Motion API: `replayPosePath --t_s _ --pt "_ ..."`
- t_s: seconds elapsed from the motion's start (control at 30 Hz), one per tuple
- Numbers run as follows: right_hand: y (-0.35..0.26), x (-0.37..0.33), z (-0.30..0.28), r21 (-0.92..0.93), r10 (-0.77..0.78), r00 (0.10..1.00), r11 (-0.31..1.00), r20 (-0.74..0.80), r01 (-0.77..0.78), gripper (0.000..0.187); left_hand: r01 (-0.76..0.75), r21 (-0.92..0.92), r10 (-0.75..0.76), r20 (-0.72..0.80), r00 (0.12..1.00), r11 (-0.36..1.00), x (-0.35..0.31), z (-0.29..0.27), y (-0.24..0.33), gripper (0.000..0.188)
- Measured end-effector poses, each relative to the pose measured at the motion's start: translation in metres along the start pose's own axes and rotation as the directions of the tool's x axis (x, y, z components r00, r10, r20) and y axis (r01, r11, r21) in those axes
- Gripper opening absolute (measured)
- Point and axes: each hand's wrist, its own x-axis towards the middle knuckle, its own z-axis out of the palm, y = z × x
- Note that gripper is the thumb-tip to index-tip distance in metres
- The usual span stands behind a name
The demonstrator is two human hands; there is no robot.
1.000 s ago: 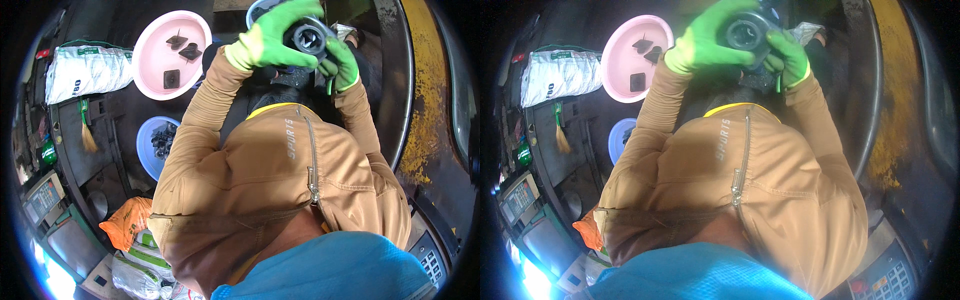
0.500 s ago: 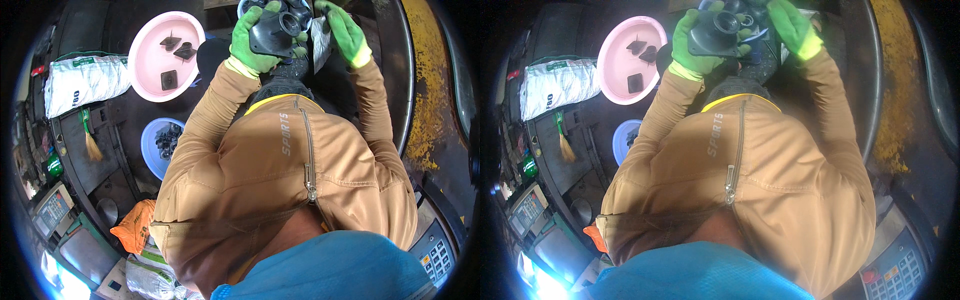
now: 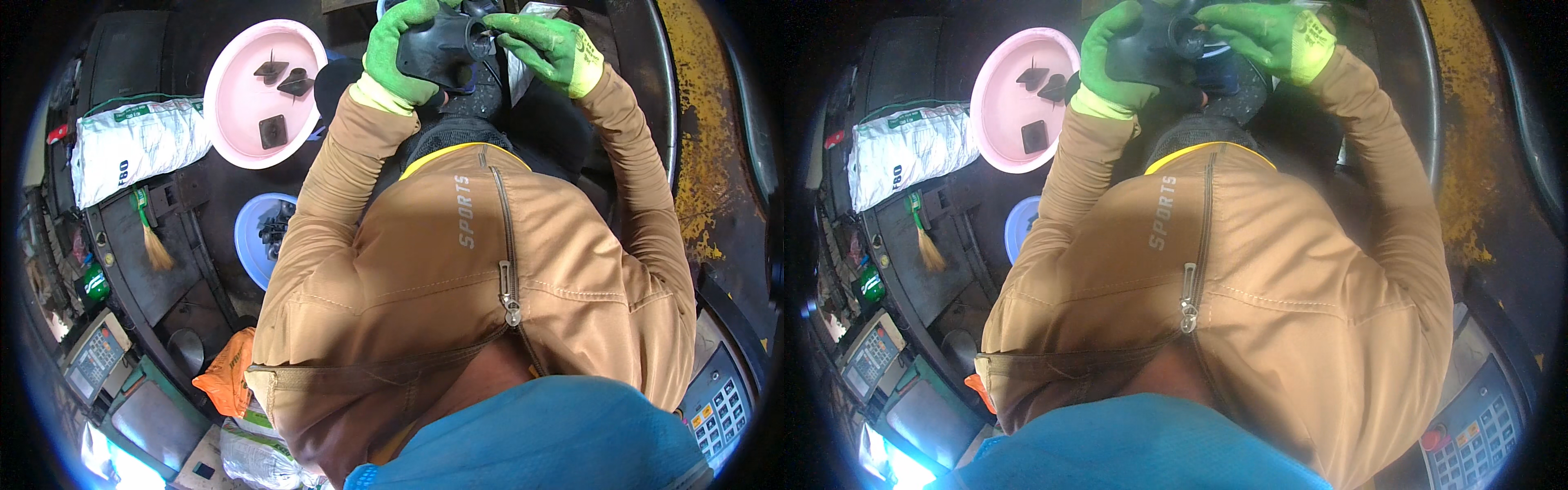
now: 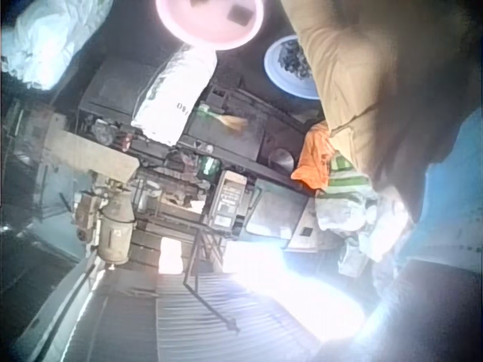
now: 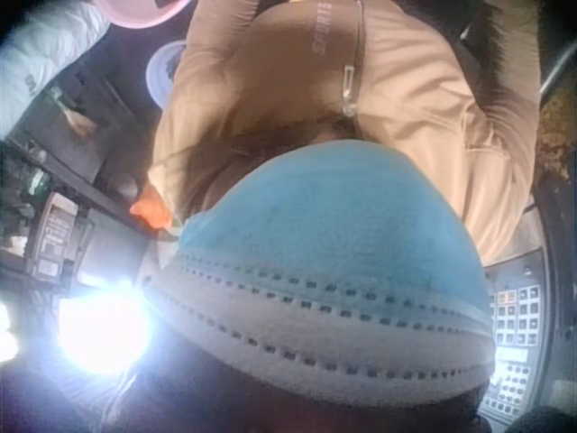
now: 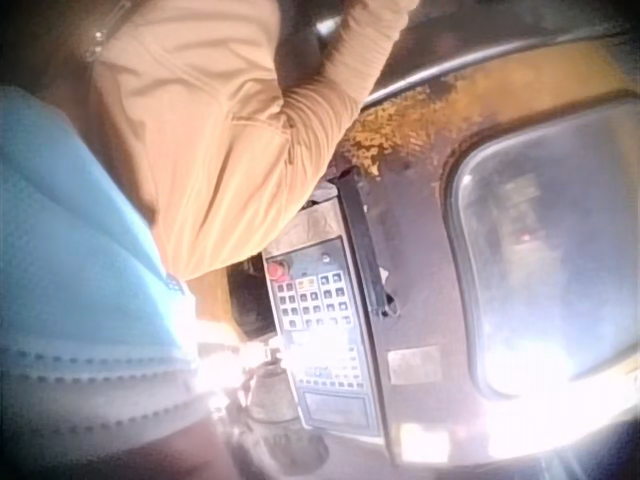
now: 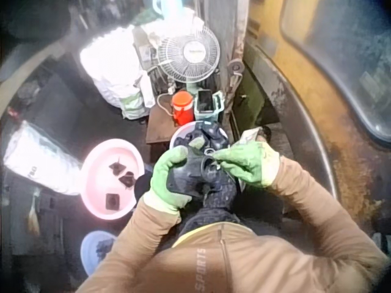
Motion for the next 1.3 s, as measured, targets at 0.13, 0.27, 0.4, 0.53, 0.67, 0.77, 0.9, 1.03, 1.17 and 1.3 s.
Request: replayPosePath --t_s 0.13,0.27,0.4,0.53,0.67,0.77,0.9,1.03,1.17,1.3 --pt "0.021 -0.013 0.025 0.160 0.081 0.997 0.984 -0.009 -0.079 0.031 -0.070 -0.003 0.070 0.059 0.996 0.998 0.001 0.001 -0.001 0.050" --pt "0.034 -0.026 0.052 0.291 0.093 0.990 0.955 -0.107 -0.058 0.033 -0.179 0.056 0.175 0.077 0.982 0.982 0.005 0.001 -0.001 0.055" --pt "0.028 -0.026 0.062 0.494 0.241 0.968 0.851 -0.065 -0.179 0.036 -0.316 0.198 0.271 0.225 0.936 0.928 0.003 0.005 0.000 0.063" --pt "-0.004 -0.019 0.060 0.650 0.296 0.945 0.747 -0.138 -0.139 0.035 -0.461 0.314 0.422 0.189 0.887 0.830 0.001 0.017 -0.006 0.068" --pt "-0.036 -0.009 0.048 0.736 0.481 0.876 0.601 -0.022 -0.312 0.037 -0.569 0.422 0.510 0.256 0.821 0.706 0.003 0.029 -0.008 0.076" --pt "-0.048 -0.005 0.043 0.858 0.538 0.833 0.361 0.129 -0.367 0.038 -0.627 0.545 0.592 0.269 0.760 0.557 0.007 0.028 -0.006 0.084" --pt "-0.048 -0.004 0.040 0.549 0.231 0.946 0.833 -0.227 -0.072 0.035 -0.679 0.689 0.587 0.448 0.674 0.253 0.012 0.014 -0.001 0.084" --pt "-0.063 -0.004 0.025 0.894 0.488 0.760 -0.116 0.430 -0.432 0.034 -0.774 0.604 0.507 0.735 0.450 -0.189 0.022 0.011 0.013 0.078" --pt "-0.083 -0.005 -0.004 0.870 0.359 0.816 -0.377 0.454 -0.318 0.035 -0.819 0.425 0.176 0.905 0.387 -0.386 0.031 0.019 0.015 0.072" --pt "-0.045 0.019 -0.016 0.955 0.565 0.808 -0.297 0.170 0.007 0.037 -0.656 0.754 0.558 0.530 0.639 0.036 0.017 0.007 -0.013 0.086"
